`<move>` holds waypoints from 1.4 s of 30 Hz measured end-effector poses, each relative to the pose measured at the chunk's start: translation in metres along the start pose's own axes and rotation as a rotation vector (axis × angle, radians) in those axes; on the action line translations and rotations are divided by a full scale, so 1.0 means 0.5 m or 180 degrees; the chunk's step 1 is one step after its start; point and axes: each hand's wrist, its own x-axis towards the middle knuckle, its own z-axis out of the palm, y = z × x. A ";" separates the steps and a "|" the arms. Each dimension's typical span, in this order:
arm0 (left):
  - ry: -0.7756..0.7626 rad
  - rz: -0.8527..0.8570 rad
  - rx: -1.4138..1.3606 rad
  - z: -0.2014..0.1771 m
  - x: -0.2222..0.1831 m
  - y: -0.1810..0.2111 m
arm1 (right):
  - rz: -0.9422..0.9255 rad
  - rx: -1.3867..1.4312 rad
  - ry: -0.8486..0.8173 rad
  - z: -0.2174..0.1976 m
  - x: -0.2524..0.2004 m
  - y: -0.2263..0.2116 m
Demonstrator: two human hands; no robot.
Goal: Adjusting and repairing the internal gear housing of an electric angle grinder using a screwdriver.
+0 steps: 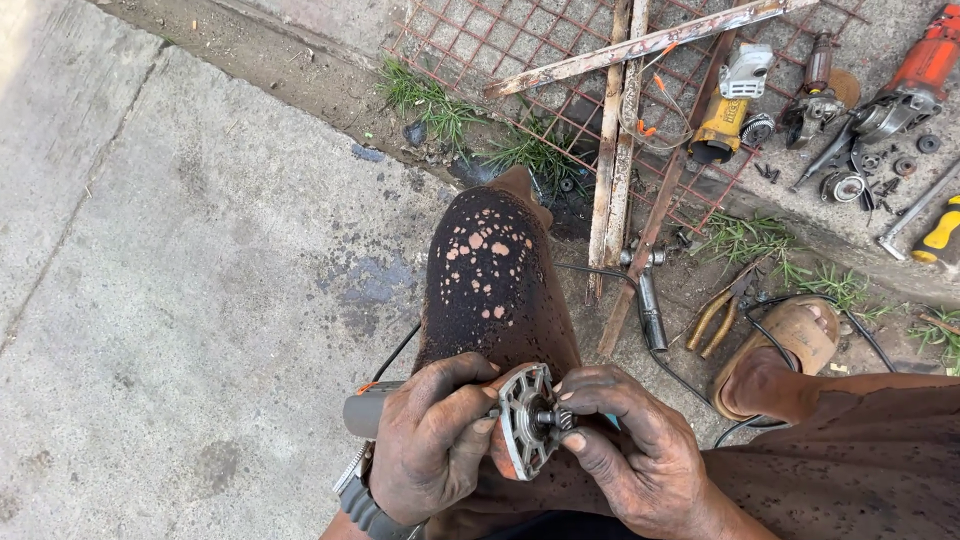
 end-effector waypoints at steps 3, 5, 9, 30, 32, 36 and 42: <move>-0.0028 -0.0019 0.0018 -0.001 0.003 0.002 | 0.0105 0.0195 -0.0027 -0.002 -0.006 0.007; -0.0072 -0.0046 0.0053 -0.001 0.002 0.004 | 0.0152 0.0467 0.0037 -0.001 -0.013 0.012; -0.0034 -0.0044 0.0030 0.000 0.004 0.007 | 0.0177 0.0348 0.0133 0.003 -0.020 0.013; 0.0248 0.0236 0.0265 0.009 0.017 0.039 | 0.0622 0.1424 0.0624 0.018 -0.065 0.024; -0.0261 -0.0094 0.0411 0.004 0.015 0.027 | 0.0974 0.1303 0.0858 0.022 -0.069 0.034; -0.0328 -0.0403 0.0310 -0.004 0.070 0.017 | 0.1352 0.1462 0.1106 0.036 -0.044 0.030; -0.0942 -0.1101 -0.0026 -0.012 0.124 -0.019 | 0.2088 0.1831 0.1882 0.050 0.003 0.013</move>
